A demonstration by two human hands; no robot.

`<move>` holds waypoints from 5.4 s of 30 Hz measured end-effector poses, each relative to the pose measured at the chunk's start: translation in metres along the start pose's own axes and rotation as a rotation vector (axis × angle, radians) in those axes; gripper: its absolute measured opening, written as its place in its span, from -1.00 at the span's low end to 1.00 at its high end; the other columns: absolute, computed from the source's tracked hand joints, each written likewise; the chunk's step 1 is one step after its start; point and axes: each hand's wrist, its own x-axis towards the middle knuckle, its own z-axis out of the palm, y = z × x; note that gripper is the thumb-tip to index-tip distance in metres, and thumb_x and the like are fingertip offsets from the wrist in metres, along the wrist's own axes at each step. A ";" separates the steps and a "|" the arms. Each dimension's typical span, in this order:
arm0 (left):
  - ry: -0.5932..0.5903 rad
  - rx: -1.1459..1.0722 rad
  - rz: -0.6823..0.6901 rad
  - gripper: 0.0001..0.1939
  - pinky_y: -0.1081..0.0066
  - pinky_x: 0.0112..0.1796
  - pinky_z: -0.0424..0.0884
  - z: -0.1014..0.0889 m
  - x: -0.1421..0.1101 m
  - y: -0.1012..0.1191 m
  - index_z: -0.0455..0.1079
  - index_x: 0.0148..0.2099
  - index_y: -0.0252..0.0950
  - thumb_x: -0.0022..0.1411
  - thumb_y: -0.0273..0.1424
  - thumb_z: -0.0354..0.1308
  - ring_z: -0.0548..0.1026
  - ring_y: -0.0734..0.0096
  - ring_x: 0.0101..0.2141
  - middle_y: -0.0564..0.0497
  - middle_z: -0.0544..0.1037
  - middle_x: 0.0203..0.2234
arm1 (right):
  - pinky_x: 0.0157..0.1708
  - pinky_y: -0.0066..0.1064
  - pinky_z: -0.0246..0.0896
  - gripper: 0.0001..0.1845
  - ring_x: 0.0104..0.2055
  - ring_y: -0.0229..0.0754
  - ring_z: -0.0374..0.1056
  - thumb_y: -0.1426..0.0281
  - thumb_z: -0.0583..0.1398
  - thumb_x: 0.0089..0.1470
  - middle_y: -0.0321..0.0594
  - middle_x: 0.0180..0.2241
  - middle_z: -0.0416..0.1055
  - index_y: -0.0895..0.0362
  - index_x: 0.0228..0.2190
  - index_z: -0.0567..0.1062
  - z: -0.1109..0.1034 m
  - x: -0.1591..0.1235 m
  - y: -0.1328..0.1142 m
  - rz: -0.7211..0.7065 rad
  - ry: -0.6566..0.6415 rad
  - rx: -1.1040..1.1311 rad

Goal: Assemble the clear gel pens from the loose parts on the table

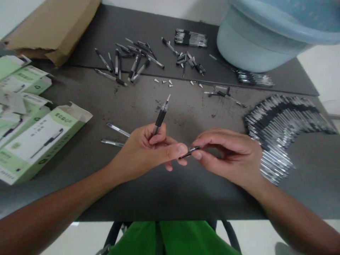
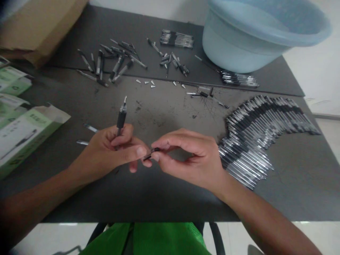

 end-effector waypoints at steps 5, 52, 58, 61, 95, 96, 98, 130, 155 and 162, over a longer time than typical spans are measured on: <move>-0.019 -0.044 -0.030 -0.44 0.61 -0.56 0.55 -0.001 0.001 -0.001 0.06 -0.46 -0.20 0.26 -0.39 0.45 0.76 0.24 -0.36 -0.04 0.75 -0.40 | -0.33 -0.39 0.61 -0.74 -0.30 -0.19 0.63 0.51 0.44 0.13 -0.23 -0.28 0.72 0.00 -0.14 0.74 -0.005 0.002 0.006 0.006 -0.051 0.044; 0.137 0.105 0.233 -0.37 0.61 -0.27 0.67 -0.007 -0.003 0.001 0.06 -0.49 -0.22 0.10 -0.60 0.55 0.75 0.43 -0.29 0.13 0.78 -0.29 | -0.29 -0.55 0.64 -0.68 -0.31 -0.26 0.68 0.59 0.54 -0.09 -0.30 -0.26 0.75 -0.04 -0.31 0.78 0.004 -0.002 0.002 0.539 0.025 0.553; 0.062 -0.027 0.200 -0.39 0.61 -0.15 0.67 -0.013 0.000 -0.004 0.09 -0.46 -0.22 0.10 -0.63 0.55 0.76 0.40 -0.17 0.13 0.79 -0.23 | -0.17 -0.47 0.66 -0.67 -0.23 -0.24 0.69 0.61 0.53 -0.06 -0.30 -0.26 0.75 -0.04 -0.29 0.77 0.007 -0.002 0.000 0.407 0.100 0.482; 0.039 -0.081 0.191 -0.40 0.60 -0.15 0.67 -0.015 0.002 -0.007 0.07 -0.47 -0.23 0.16 -0.61 0.52 0.77 0.38 -0.18 0.12 0.79 -0.23 | -0.21 -0.48 0.66 -0.69 -0.26 -0.25 0.68 0.58 0.53 -0.06 -0.31 -0.28 0.74 -0.05 -0.30 0.77 0.008 -0.001 -0.001 0.386 0.119 0.485; -0.171 -0.150 0.095 -0.31 0.65 -0.39 0.62 -0.012 0.000 -0.005 -0.04 -0.47 -0.23 0.15 -0.53 0.55 0.77 0.39 -0.32 0.14 0.78 -0.35 | -0.27 -0.49 0.58 -0.42 -0.27 -0.26 0.56 0.36 0.56 -0.03 -0.31 -0.30 0.63 -0.02 0.07 0.69 0.006 -0.008 0.004 0.308 -0.167 0.503; -0.170 -0.139 0.102 -0.30 0.65 -0.41 0.62 -0.013 0.001 -0.007 -0.05 -0.47 -0.23 0.14 -0.51 0.56 0.77 0.37 -0.32 0.12 0.78 -0.35 | -0.25 -0.47 0.58 -0.40 -0.25 -0.26 0.55 0.36 0.55 -0.01 -0.29 -0.27 0.61 -0.03 0.10 0.67 0.006 -0.009 0.004 0.252 -0.168 0.452; -0.145 -0.099 0.092 -0.29 0.62 -0.43 0.61 -0.015 0.002 -0.009 -0.05 -0.47 -0.22 0.12 -0.47 0.58 0.77 0.33 -0.33 0.10 0.78 -0.36 | -0.19 -0.45 0.58 -0.38 -0.23 -0.26 0.54 0.37 0.53 0.03 -0.27 -0.25 0.60 -0.02 0.14 0.64 0.006 -0.010 0.006 0.158 -0.175 0.376; -0.175 -0.010 0.042 -0.28 0.61 -0.46 0.61 -0.013 -0.002 -0.009 -0.07 -0.49 -0.22 0.14 -0.45 0.56 0.70 0.42 -0.48 0.14 0.68 -0.49 | 0.03 -0.15 0.40 -0.58 -0.07 -0.06 0.47 0.13 0.31 0.32 -0.15 -0.13 0.58 0.04 0.12 0.59 0.000 -0.012 0.001 -0.204 -0.221 -0.231; -0.089 -0.198 0.153 -0.33 0.62 -0.34 0.63 -0.012 0.007 -0.013 -0.01 -0.49 -0.24 0.15 -0.56 0.54 0.74 0.45 -0.39 0.07 0.77 -0.39 | -0.25 -0.48 0.57 -0.72 -0.22 -0.24 0.62 0.44 0.52 0.06 -0.20 -0.15 0.71 0.13 -0.14 0.75 -0.001 -0.004 -0.009 0.064 -0.033 0.017; -0.074 -0.213 0.148 -0.32 0.61 -0.31 0.66 -0.010 0.003 -0.012 -0.02 -0.50 -0.24 0.15 -0.57 0.54 0.74 0.44 -0.40 0.07 0.79 -0.34 | -0.11 -0.51 0.59 -0.89 -0.14 -0.26 0.64 0.46 0.43 0.19 -0.15 -0.06 0.69 0.14 -0.21 0.76 -0.006 -0.009 -0.008 -0.028 -0.081 0.012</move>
